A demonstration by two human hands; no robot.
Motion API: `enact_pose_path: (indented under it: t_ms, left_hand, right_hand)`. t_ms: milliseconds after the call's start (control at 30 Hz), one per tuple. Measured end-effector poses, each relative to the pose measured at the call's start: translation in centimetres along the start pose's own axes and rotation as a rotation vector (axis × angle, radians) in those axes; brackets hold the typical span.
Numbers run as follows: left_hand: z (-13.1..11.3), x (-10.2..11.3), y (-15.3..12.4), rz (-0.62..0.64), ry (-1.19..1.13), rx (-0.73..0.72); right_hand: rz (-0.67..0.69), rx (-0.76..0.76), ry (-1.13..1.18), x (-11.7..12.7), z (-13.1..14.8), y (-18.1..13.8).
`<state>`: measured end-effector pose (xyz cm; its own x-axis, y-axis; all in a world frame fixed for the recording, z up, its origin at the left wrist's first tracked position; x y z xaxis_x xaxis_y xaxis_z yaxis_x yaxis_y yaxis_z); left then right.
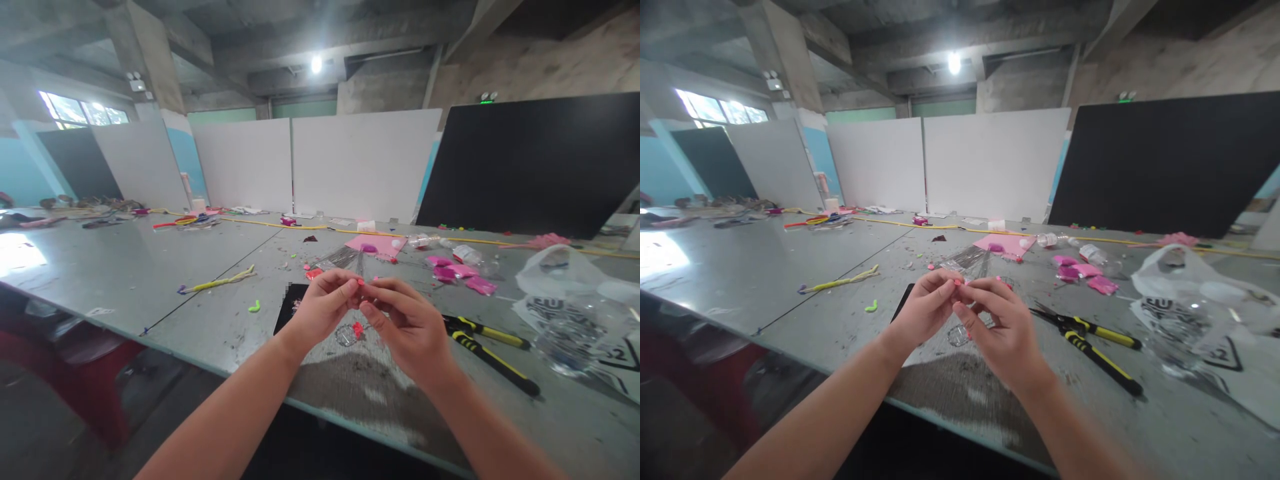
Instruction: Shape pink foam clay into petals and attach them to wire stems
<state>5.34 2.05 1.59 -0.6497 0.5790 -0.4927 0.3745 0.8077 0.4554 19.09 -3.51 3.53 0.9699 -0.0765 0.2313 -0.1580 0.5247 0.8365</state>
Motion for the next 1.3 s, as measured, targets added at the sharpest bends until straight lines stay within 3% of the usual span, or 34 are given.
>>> enact_pose_path:
  t_ms: [333,700,900,1300]
  left_hand:
    - [-0.1,0.4,0.1,0.043,0.117,-0.089]
    - [0.6,-0.3,-0.5,0.154,-0.02,0.041]
    - [0.9,-0.3,-0.7,0.136,-0.049,0.109]
    - [0.8,-0.3,-0.6,0.17,-0.026,0.115]
  right_hand:
    - [-0.002,-0.02,-0.045,0.4,-0.1,-0.1]
    - [-0.057,0.107,-0.193,1.2,1.3,0.6]
    - [-0.04,0.134,-0.219,1.2,1.9,0.4]
    - [-0.016,0.178,-0.235,1.4,2.6,0.6]
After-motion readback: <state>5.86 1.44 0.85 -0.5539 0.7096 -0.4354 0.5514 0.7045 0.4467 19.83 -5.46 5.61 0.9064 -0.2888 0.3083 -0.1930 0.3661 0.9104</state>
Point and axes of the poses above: each hand's wrist, its own y-axis towards the middle knuckle, its own x-axis out of the back of the hand, z = x × y, the point moved 5 cm from there along y, towards the middle knuckle, and after that the axes turned 4 degrees about z, right-handed, at the moved point
